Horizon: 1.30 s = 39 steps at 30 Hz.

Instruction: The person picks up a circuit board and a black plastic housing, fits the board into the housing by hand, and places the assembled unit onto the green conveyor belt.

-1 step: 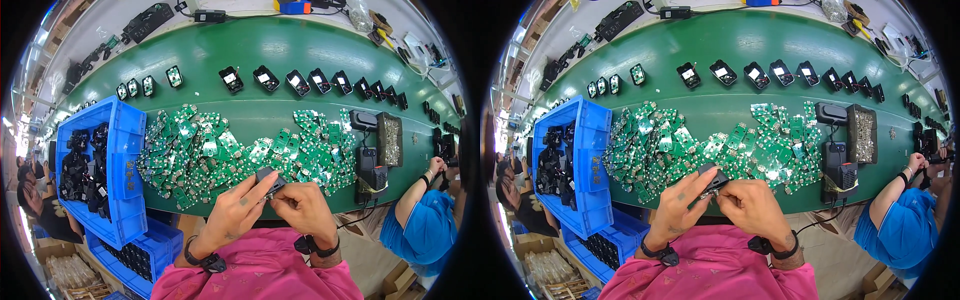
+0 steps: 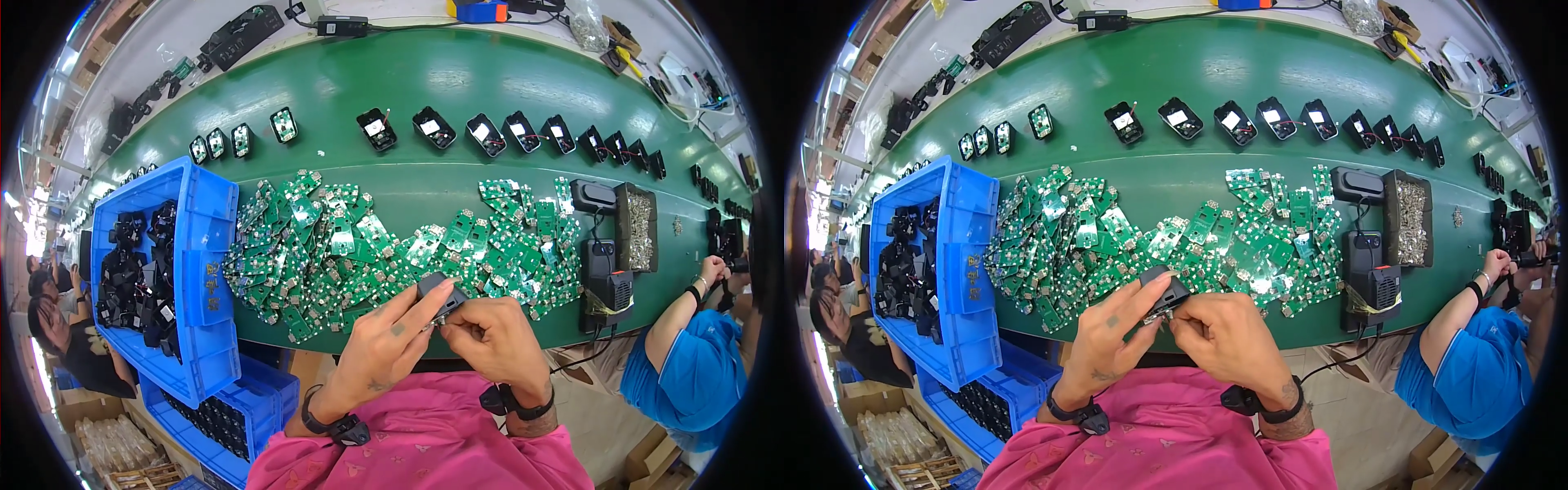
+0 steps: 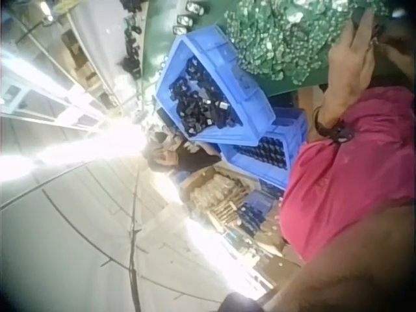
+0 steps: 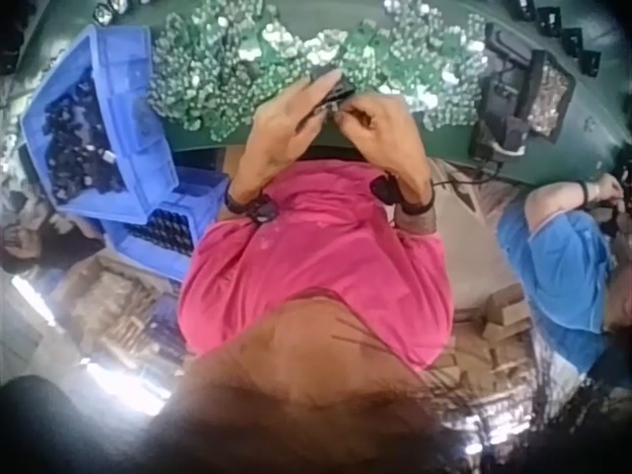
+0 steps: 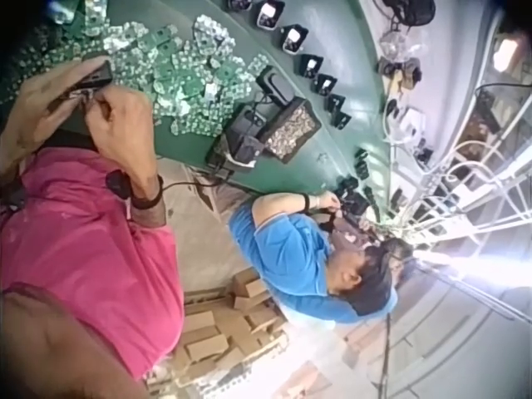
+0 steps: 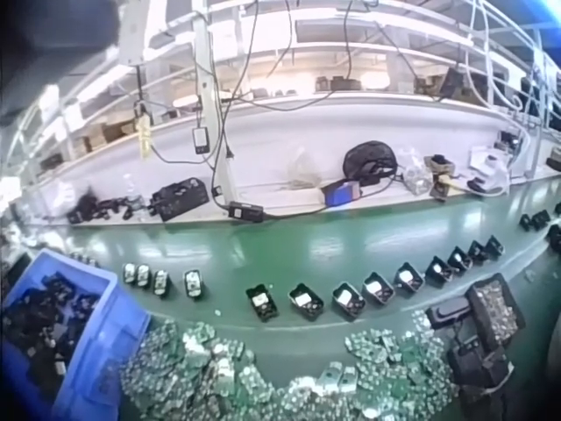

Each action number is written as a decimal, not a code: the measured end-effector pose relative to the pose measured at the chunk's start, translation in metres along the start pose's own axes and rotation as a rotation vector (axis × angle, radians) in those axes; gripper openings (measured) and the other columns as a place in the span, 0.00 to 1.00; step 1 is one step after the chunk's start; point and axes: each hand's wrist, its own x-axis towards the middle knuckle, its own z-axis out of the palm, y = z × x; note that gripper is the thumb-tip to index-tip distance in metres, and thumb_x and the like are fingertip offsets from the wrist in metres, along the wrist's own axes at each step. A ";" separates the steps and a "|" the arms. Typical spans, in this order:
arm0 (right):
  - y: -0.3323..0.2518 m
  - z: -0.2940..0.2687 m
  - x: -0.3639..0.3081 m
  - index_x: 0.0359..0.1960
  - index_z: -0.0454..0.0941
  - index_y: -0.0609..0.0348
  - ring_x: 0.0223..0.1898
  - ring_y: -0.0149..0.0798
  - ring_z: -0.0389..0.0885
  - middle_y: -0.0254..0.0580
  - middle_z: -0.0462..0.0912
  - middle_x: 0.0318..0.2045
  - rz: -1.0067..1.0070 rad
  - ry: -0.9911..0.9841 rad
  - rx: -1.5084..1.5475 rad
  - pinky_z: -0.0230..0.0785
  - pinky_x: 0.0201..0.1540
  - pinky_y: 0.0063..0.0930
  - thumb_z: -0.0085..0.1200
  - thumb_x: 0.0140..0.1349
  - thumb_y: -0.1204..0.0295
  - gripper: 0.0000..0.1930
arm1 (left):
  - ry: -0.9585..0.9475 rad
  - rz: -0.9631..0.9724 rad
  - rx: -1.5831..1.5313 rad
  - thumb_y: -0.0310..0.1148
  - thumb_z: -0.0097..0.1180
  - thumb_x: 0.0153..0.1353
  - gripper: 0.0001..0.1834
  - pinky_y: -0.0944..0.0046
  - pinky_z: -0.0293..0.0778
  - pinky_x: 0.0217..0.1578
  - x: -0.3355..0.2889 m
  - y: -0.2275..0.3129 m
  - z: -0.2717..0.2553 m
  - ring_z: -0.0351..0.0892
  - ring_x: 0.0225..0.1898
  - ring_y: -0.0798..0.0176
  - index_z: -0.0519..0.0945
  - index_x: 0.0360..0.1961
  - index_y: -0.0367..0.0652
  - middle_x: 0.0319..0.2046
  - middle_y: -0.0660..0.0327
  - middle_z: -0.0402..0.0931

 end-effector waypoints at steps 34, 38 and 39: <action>0.003 0.026 -0.003 0.25 0.77 0.65 0.16 0.28 0.71 0.38 0.77 0.17 -0.057 0.208 0.034 0.62 0.20 0.24 0.58 0.56 0.79 0.04 | 0.125 -0.011 0.177 0.18 0.61 0.52 0.31 0.60 0.79 0.35 -0.001 0.004 0.004 0.84 0.37 0.49 0.75 0.60 0.40 0.46 0.46 0.80; 0.007 0.026 -0.004 0.26 0.77 0.65 0.17 0.25 0.72 0.37 0.77 0.17 0.094 0.166 0.215 0.62 0.20 0.22 0.57 0.57 0.78 0.04 | 0.167 -0.076 0.103 0.17 0.61 0.52 0.30 0.62 0.80 0.35 -0.005 0.004 0.007 0.85 0.38 0.51 0.74 0.60 0.36 0.47 0.45 0.80; 0.008 0.025 -0.005 0.26 0.77 0.65 0.17 0.25 0.72 0.37 0.77 0.17 0.095 0.167 0.213 0.62 0.20 0.22 0.57 0.57 0.78 0.04 | 0.166 -0.076 0.101 0.17 0.61 0.52 0.30 0.62 0.80 0.35 -0.005 0.004 0.007 0.85 0.38 0.51 0.74 0.60 0.36 0.47 0.45 0.80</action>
